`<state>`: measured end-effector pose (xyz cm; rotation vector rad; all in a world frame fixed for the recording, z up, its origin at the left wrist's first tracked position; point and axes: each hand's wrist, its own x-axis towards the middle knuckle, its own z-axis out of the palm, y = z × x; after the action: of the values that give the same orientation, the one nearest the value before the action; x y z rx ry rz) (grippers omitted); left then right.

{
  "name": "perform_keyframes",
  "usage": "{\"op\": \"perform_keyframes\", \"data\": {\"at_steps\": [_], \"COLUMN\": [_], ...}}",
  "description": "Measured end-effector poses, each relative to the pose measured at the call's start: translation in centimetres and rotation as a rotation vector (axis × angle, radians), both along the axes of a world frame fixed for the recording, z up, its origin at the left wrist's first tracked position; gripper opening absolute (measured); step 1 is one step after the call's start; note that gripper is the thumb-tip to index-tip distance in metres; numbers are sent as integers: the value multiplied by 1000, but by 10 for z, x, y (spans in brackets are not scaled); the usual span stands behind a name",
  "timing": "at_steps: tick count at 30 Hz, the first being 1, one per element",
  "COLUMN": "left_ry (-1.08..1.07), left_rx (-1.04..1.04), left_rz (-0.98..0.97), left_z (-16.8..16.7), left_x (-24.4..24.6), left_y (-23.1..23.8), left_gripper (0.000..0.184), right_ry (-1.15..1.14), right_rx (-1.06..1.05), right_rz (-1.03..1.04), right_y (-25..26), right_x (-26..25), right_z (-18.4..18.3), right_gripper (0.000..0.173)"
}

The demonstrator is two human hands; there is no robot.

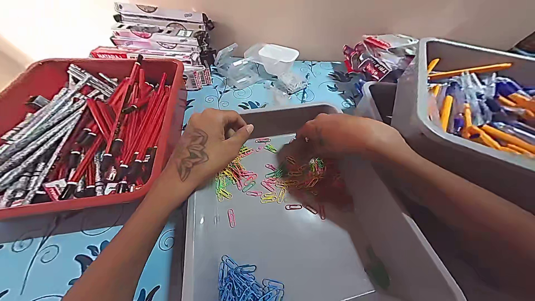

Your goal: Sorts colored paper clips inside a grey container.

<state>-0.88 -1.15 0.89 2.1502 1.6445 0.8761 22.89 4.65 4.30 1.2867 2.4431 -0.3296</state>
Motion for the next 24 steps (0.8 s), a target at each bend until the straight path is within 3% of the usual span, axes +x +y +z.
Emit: {"op": "perform_keyframes", "data": {"at_steps": [11,17,19,24], "left_ry": [22,32,44,56], "left_rx": [10,13,14,29], "left_rz": [-38,-44,-45,-44], "left_z": [-3,-4,-5,-8], "left_x": [-2,-3,-3,-3], "left_y": [3,3,4,5], "left_gripper": [19,20,20,20], "right_ry": [159,528,500,251], "right_rx": [145,129,81,-58], "right_rz": [-34,116,134,145], "right_y": [-3,5,2,-3], "right_x": [-2,3,1,7], "right_z": [6,-9,-7,6], "right_gripper": [9,10,16,11]}}
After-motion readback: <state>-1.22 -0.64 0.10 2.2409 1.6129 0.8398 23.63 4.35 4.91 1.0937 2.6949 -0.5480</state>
